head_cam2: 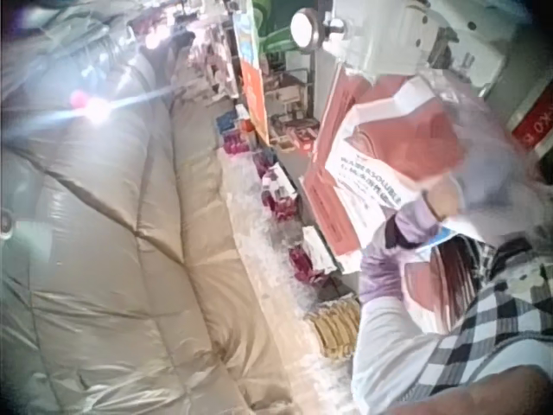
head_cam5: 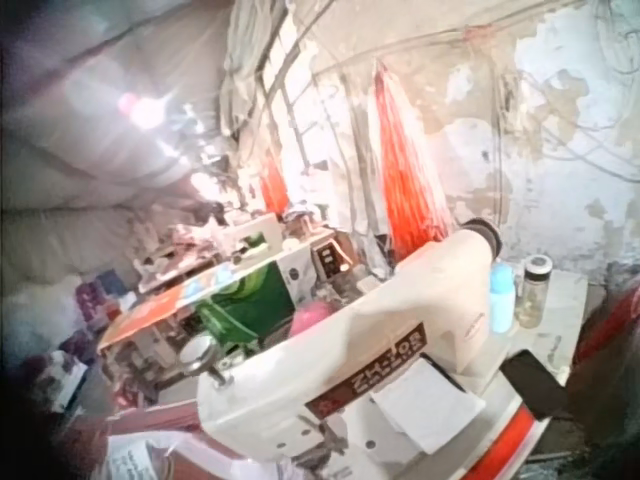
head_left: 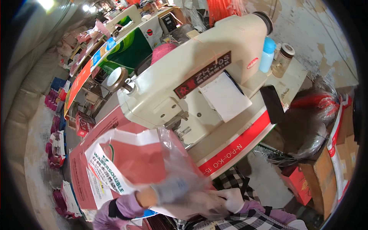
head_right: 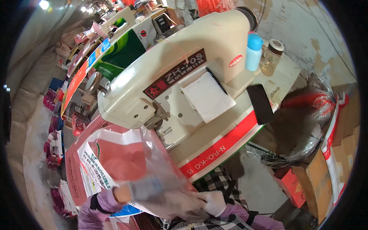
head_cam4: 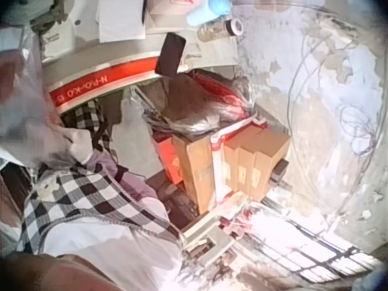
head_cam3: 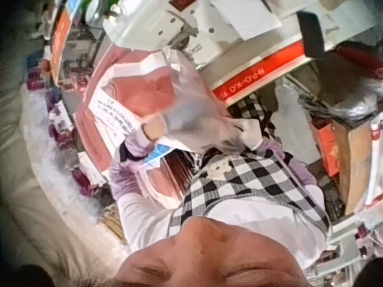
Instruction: Using an industrial sewing machine to sew large plastic or composite bags.
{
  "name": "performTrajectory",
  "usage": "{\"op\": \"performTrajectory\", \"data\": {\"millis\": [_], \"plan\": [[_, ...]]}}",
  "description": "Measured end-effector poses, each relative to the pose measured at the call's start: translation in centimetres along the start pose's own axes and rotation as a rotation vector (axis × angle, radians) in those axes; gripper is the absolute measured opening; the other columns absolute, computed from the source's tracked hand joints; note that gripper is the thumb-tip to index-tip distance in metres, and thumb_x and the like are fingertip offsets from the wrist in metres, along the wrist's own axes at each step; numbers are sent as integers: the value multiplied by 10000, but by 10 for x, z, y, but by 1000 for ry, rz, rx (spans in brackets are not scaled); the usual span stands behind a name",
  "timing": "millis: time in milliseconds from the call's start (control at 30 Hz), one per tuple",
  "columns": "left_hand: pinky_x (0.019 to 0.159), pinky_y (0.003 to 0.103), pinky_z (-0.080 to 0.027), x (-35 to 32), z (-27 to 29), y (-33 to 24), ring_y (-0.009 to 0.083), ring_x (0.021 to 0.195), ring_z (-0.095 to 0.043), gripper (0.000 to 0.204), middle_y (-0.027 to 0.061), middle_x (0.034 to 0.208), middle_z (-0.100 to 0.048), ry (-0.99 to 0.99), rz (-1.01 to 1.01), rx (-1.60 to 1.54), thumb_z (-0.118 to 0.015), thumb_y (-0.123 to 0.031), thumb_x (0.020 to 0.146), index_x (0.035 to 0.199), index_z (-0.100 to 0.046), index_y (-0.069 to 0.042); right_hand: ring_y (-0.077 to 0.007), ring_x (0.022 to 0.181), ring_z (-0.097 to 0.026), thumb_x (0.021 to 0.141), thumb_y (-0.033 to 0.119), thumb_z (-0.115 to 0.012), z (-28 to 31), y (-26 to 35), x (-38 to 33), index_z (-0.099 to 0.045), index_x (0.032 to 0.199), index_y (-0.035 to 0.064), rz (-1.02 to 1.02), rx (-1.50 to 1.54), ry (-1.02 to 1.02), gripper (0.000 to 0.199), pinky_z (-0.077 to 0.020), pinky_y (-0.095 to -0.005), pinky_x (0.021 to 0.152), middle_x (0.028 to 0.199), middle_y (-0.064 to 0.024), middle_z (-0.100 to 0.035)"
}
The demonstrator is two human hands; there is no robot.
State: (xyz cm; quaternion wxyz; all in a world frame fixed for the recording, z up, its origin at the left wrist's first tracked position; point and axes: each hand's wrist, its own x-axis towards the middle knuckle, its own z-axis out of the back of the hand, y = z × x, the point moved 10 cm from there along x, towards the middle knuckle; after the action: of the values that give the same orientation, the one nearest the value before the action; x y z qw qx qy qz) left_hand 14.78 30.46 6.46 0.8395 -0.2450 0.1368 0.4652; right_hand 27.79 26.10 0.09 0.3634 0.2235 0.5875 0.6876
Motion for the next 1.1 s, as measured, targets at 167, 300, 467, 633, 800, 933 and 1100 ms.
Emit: {"op": "performTrajectory", "data": {"millis": [167,300,467,633,800,933,1100], "plan": [[825,407,-528,-78,-10,70,273,956,-673,467,67,901,-687,582,438,143,-766,-444,651,1031,-694,-182,-291,802,-693,851,158,-603,-1,37,83,-682,1118,81,61,-21,-148,289,-536,-340,699,898,-180,-679],[708,432,-499,-107,113,172,274,808,-644,166,64,784,-678,-8,388,706,-678,-216,705,859,-701,-158,-366,592,-602,865,132,-571,-12,49,159,-678,1140,111,334,-229,-369,296,-485,-441,549,708,-198,-619],[635,366,-487,-102,72,10,234,672,-607,197,87,751,-635,-76,169,153,-597,-251,891,956,-674,-82,-129,744,-602,934,54,-509,-34,-12,173,-635,1188,-9,138,382,-268,291,-488,-275,665,872,-35,-677],[671,312,-510,-134,-67,-38,77,779,-622,206,-11,808,-670,85,463,-1141,-635,-296,937,925,-689,-97,-169,1005,-586,974,180,-472,-105,21,107,-579,1211,4,28,341,-164,314,-490,-319,869,1107,-74,-630],[824,265,-479,-107,-43,-37,111,999,-599,264,0,1071,-642,-28,526,-1569,-647,-186,916,1143,-609,-59,-149,1086,-542,977,267,-499,-73,28,94,-570,1175,6,-218,1271,51,335,-467,-311,895,1215,-107,-570],[787,311,-495,-47,41,-63,219,890,-636,201,104,938,-657,-77,85,-245,-633,-142,808,996,-667,-81,-255,1151,-531,918,207,-592,-62,35,77,-419,1355,3,-14,551,27,512,-421,-349,1000,1234,-140,-541],[592,414,-506,-62,-4,-107,283,706,-632,179,101,784,-617,26,-137,98,-582,-238,806,883,-607,-78,-368,1079,-610,861,221,-581,-48,54,6,-345,1425,28,-42,186,141,641,-482,-411,931,1175,-262,-593]]}}
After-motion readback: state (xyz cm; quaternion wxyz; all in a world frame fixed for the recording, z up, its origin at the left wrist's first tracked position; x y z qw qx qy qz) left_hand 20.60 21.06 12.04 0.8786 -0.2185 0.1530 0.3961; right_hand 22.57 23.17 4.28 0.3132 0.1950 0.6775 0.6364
